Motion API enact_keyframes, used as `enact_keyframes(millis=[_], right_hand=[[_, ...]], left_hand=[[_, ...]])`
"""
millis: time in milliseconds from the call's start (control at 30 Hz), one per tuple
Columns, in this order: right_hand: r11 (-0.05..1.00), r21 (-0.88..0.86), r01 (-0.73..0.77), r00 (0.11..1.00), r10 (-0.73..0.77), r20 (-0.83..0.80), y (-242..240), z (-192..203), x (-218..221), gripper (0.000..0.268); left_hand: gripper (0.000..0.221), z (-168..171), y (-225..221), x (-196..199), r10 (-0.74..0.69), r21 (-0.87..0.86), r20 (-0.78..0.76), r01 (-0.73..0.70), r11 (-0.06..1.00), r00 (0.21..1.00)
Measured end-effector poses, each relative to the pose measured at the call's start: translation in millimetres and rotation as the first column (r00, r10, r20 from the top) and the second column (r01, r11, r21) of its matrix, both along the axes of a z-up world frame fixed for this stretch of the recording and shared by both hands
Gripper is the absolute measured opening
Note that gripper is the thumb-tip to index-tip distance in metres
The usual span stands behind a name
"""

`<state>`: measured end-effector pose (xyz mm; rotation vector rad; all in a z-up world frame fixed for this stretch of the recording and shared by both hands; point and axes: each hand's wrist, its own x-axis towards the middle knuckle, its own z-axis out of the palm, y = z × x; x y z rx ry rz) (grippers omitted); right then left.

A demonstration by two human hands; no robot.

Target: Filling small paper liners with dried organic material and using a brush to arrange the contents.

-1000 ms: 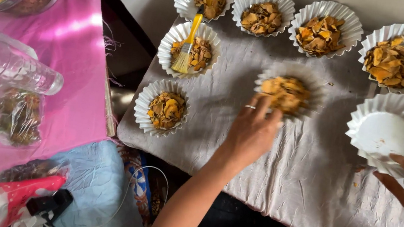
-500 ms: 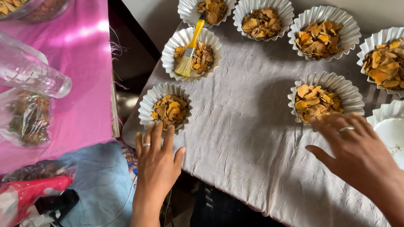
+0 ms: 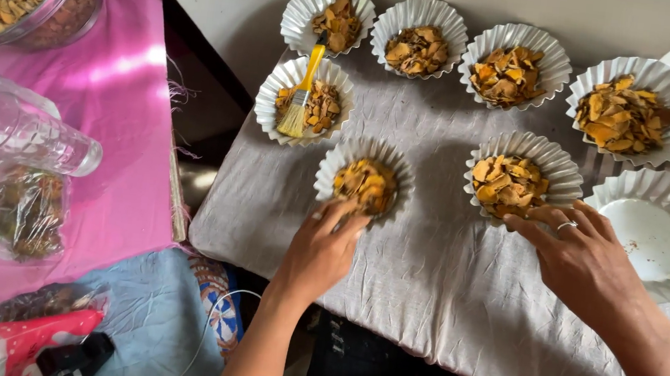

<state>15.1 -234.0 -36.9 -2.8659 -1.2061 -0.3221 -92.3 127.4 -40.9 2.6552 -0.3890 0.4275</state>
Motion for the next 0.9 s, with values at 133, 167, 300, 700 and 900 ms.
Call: enact_keyframes(millis=[133,167,300,700,900], right_hand=[[1.0,-0.001,0.007,0.998,-0.007,0.066,-2,-7,1,0.061],[0.999,0.045,0.019,0.995,-0.024,0.099,0,-5,0,0.054],[0.984,0.162,0.077,0.963,-0.116,0.243,9,14,-6,0.047],[0.969,0.12,0.218,0.929,-0.244,0.279,10,-10,18,0.023],[0.967,0.137,0.215,0.976,-0.217,-0.002,2,31,35,0.038]], left_hand=[[0.021,-3,-7,60,-0.07,0.019,0.027,0.069,0.997,0.997],[0.022,-2,-9,73,-0.071,0.031,0.006,0.071,0.997,0.997],[0.03,4,-16,99,-0.023,0.2,0.016,0.02,0.98,1.0],[0.057,5,-106,95,-0.303,0.248,0.082,0.275,0.929,0.949],[0.037,-5,-101,109,-0.272,0.241,0.156,0.231,0.943,0.95]])
